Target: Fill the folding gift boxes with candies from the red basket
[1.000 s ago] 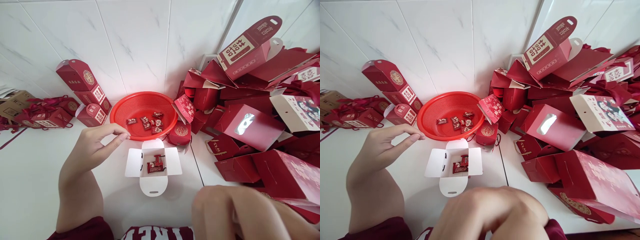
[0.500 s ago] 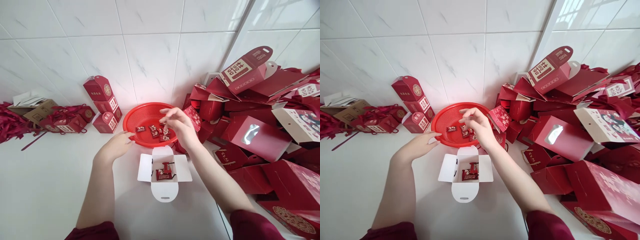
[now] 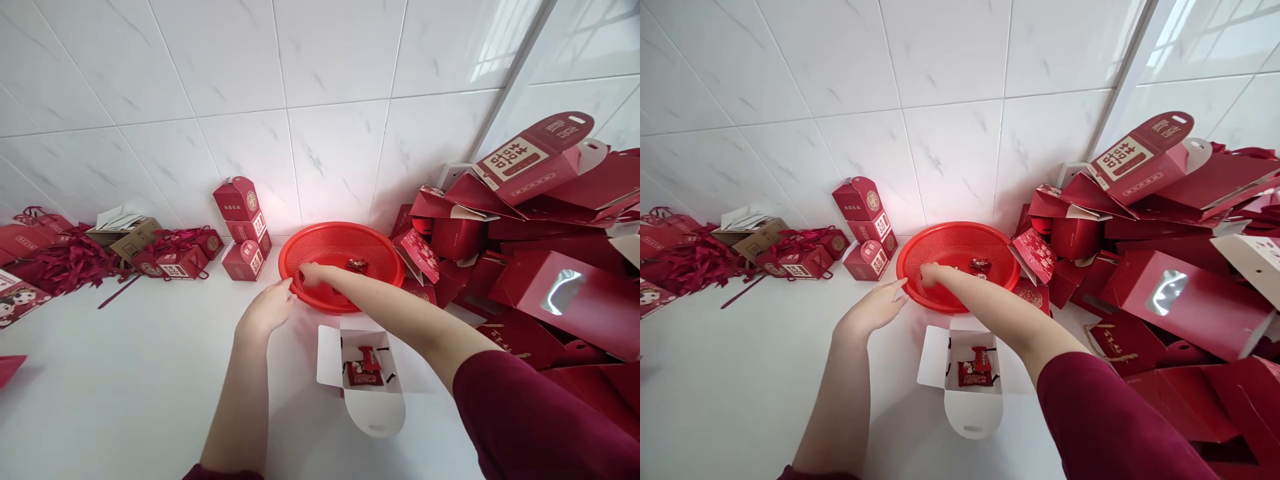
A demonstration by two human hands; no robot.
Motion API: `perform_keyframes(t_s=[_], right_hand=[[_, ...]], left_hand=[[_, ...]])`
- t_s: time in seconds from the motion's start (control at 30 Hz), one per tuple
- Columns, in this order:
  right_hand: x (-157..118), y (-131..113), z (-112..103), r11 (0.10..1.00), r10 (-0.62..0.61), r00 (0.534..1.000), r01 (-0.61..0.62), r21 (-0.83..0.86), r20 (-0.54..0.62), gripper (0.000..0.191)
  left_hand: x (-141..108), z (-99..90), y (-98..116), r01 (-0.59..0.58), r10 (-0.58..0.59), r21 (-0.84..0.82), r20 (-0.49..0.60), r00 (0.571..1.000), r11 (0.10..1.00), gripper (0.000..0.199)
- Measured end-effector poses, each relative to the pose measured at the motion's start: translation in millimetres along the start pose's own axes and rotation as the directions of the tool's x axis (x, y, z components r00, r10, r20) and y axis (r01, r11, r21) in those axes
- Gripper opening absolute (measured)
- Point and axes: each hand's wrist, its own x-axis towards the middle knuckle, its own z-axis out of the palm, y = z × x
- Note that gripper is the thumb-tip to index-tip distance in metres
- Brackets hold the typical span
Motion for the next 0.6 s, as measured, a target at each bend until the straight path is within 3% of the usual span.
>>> perform_keyframes(t_s=[0.17,0.3,0.47,0.6], right_hand=[[14.1,4.9,8.5,0.981,-0.043,0.999,0.045,-0.188,0.016,0.036],[14.9,8.7,6.1,0.965,-0.096,0.995,0.092,-0.244,-0.004,0.038],[2.0,13.2,-7.5,0.976,-0.123,0.992,0.122,-0.181,0.005,0.034],[-28.9,20.6,-27.2,0.984,-0.178,0.974,0.175,-0.032,-0.140,0.049]], left_hand=[[-4.1,-2.1,1.9,0.014,-0.012,-0.040,0.058,0.998,0.999,0.049],[-13.3,-7.8,6.5,0.015,-0.013,-0.046,0.054,0.998,0.999,0.050],[-24.0,-16.3,9.6,-0.027,0.026,-0.026,-0.004,1.000,0.999,0.050],[-30.9,-20.2,14.5,-0.082,0.081,-0.016,-0.039,0.996,0.996,0.048]])
